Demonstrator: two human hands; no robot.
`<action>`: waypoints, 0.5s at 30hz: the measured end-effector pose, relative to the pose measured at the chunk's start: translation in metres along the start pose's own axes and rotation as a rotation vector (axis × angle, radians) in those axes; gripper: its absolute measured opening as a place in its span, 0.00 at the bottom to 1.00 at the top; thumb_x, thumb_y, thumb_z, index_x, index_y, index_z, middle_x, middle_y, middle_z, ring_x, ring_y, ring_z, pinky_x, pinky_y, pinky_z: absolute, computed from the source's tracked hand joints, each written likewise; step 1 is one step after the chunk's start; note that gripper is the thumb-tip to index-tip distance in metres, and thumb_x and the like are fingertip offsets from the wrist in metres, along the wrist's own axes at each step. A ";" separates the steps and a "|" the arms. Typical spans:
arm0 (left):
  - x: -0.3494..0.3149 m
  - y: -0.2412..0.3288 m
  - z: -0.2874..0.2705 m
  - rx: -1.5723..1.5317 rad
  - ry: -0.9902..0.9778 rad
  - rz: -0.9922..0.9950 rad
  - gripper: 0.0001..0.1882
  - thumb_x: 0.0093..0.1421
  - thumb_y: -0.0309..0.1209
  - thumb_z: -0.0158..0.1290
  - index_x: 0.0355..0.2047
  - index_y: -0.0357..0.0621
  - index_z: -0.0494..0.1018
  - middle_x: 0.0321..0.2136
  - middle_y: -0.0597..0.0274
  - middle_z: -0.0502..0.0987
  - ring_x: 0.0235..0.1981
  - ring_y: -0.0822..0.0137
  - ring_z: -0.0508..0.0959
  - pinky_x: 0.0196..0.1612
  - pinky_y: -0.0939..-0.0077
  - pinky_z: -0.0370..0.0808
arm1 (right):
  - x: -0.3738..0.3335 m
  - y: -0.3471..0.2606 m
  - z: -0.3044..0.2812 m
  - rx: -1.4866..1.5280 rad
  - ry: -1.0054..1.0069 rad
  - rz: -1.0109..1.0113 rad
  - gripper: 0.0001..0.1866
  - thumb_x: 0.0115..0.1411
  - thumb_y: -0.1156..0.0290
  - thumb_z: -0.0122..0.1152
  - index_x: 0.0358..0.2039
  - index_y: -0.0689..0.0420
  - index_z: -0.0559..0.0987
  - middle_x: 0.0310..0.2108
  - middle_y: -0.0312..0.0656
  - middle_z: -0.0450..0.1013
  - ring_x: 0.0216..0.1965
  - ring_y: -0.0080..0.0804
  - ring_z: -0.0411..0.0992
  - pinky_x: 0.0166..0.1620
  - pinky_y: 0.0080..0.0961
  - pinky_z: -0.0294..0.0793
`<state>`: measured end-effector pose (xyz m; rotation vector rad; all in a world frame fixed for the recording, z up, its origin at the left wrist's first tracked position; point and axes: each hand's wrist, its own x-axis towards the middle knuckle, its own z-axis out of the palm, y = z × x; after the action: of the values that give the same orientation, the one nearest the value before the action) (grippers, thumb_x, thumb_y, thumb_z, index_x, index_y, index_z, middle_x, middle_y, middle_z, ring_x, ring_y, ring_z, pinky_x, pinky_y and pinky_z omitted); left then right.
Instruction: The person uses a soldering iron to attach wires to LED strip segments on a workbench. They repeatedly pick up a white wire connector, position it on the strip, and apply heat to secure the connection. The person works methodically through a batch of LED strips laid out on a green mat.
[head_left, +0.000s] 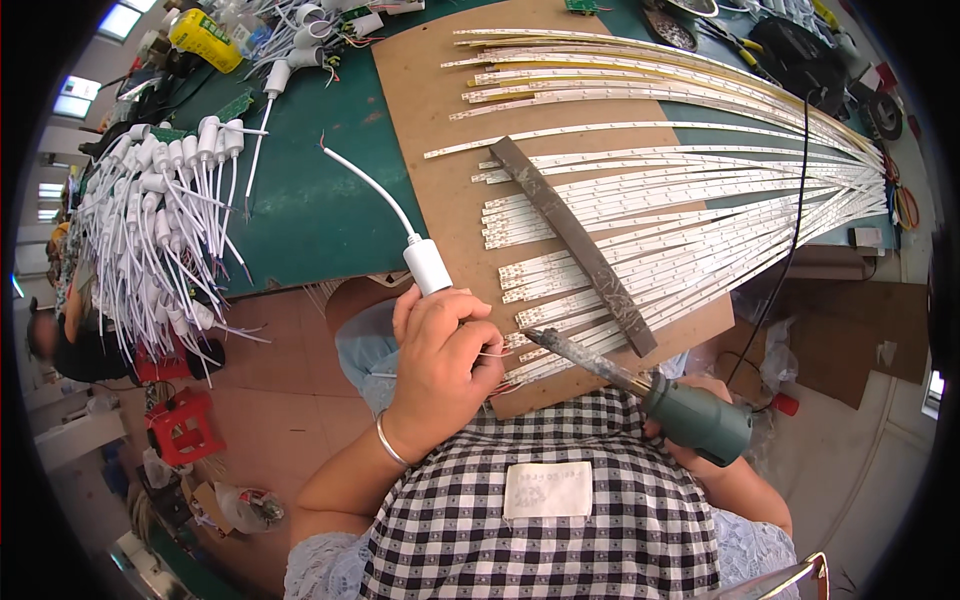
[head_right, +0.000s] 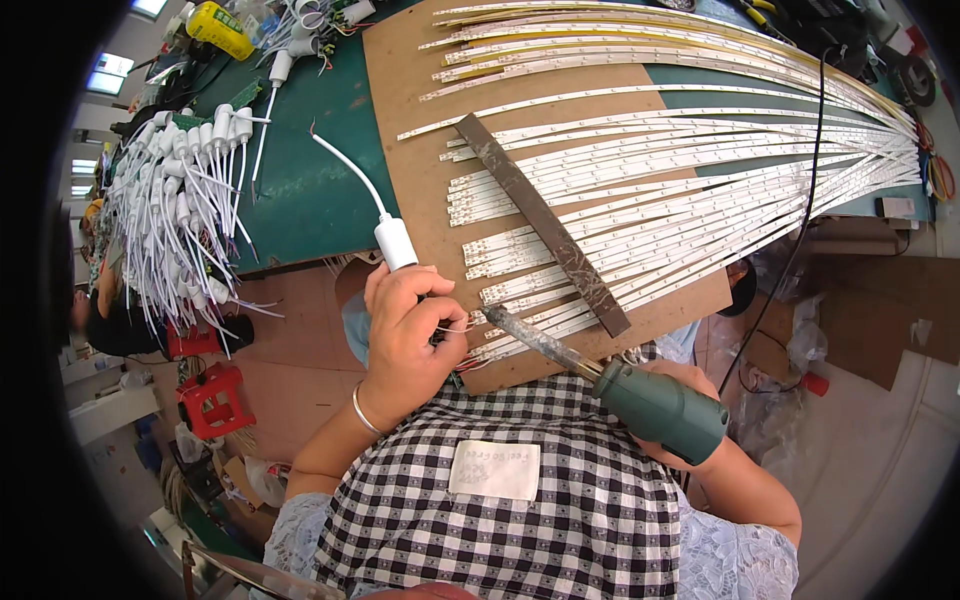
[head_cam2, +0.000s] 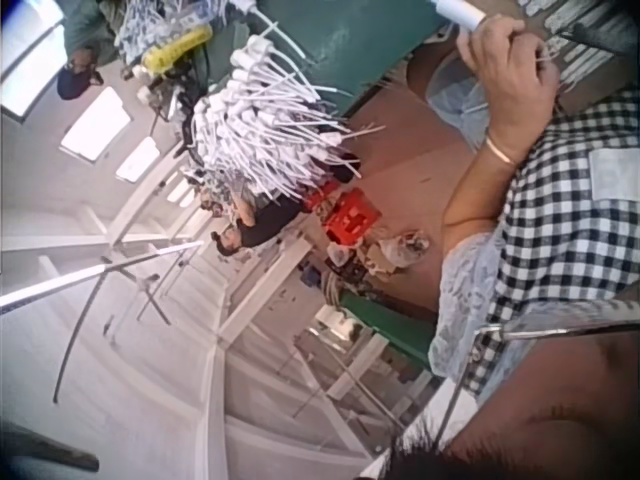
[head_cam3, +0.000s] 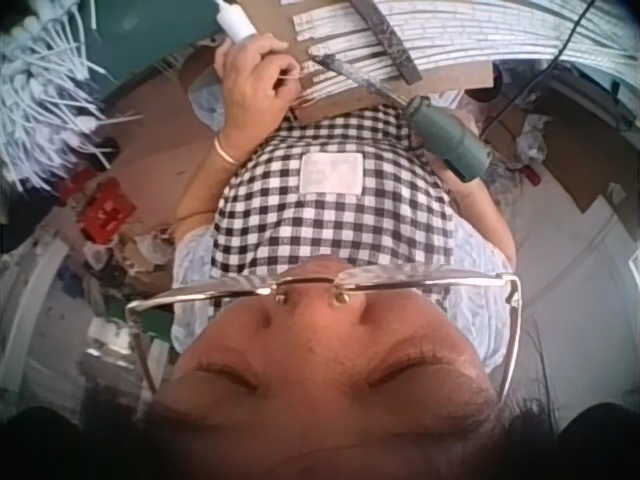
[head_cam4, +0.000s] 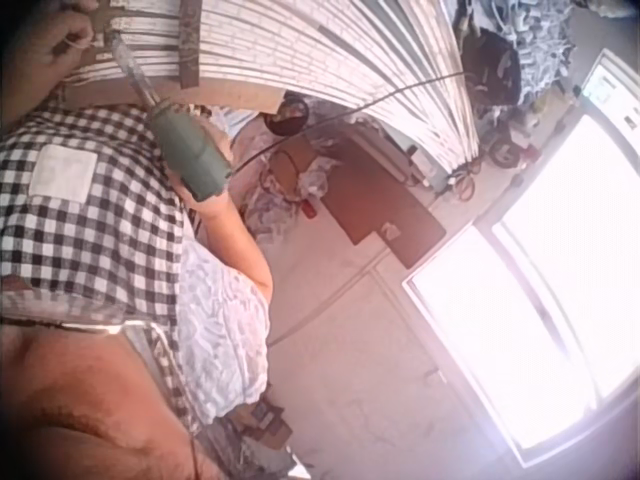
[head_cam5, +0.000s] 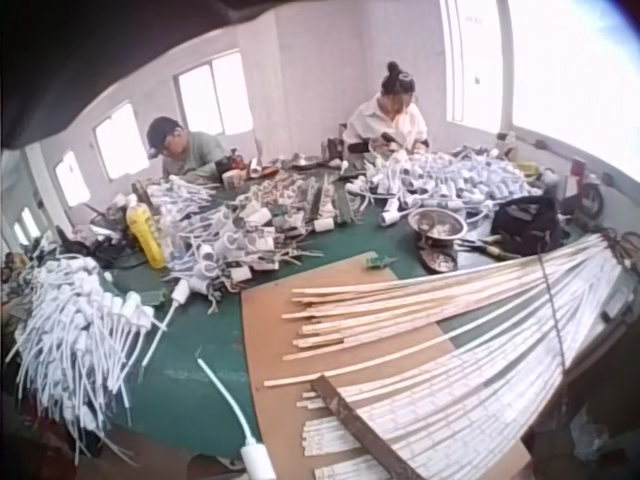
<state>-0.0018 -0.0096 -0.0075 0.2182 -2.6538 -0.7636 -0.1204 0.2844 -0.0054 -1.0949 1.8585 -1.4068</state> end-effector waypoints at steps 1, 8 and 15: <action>0.000 0.000 0.000 -0.002 -0.001 0.001 0.10 0.40 0.19 0.58 0.23 0.45 0.72 0.37 0.62 0.70 0.45 0.56 0.72 0.56 0.51 0.61 | 0.000 -0.001 0.001 -0.040 -0.002 -0.028 0.24 0.52 0.72 0.63 0.49 0.65 0.68 0.39 0.44 0.75 0.38 0.38 0.76 0.44 0.30 0.74; 0.001 0.000 0.001 -0.005 -0.020 0.013 0.11 0.39 0.20 0.58 0.23 0.45 0.69 0.37 0.62 0.70 0.46 0.58 0.72 0.59 0.51 0.58 | -0.001 0.002 0.003 0.038 -0.007 0.059 0.27 0.50 0.70 0.68 0.49 0.66 0.68 0.41 0.45 0.76 0.39 0.34 0.77 0.43 0.24 0.74; 0.002 0.002 0.001 0.012 -0.018 -0.010 0.11 0.38 0.18 0.58 0.22 0.45 0.69 0.37 0.63 0.70 0.45 0.58 0.72 0.59 0.48 0.59 | 0.013 -0.006 -0.002 -0.327 -0.092 -0.098 0.29 0.47 0.70 0.70 0.49 0.66 0.69 0.40 0.45 0.76 0.39 0.34 0.77 0.43 0.23 0.74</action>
<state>-0.0040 -0.0077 -0.0065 0.2289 -2.6768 -0.7558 -0.1267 0.2735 0.0016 -1.4001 2.0382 -1.1054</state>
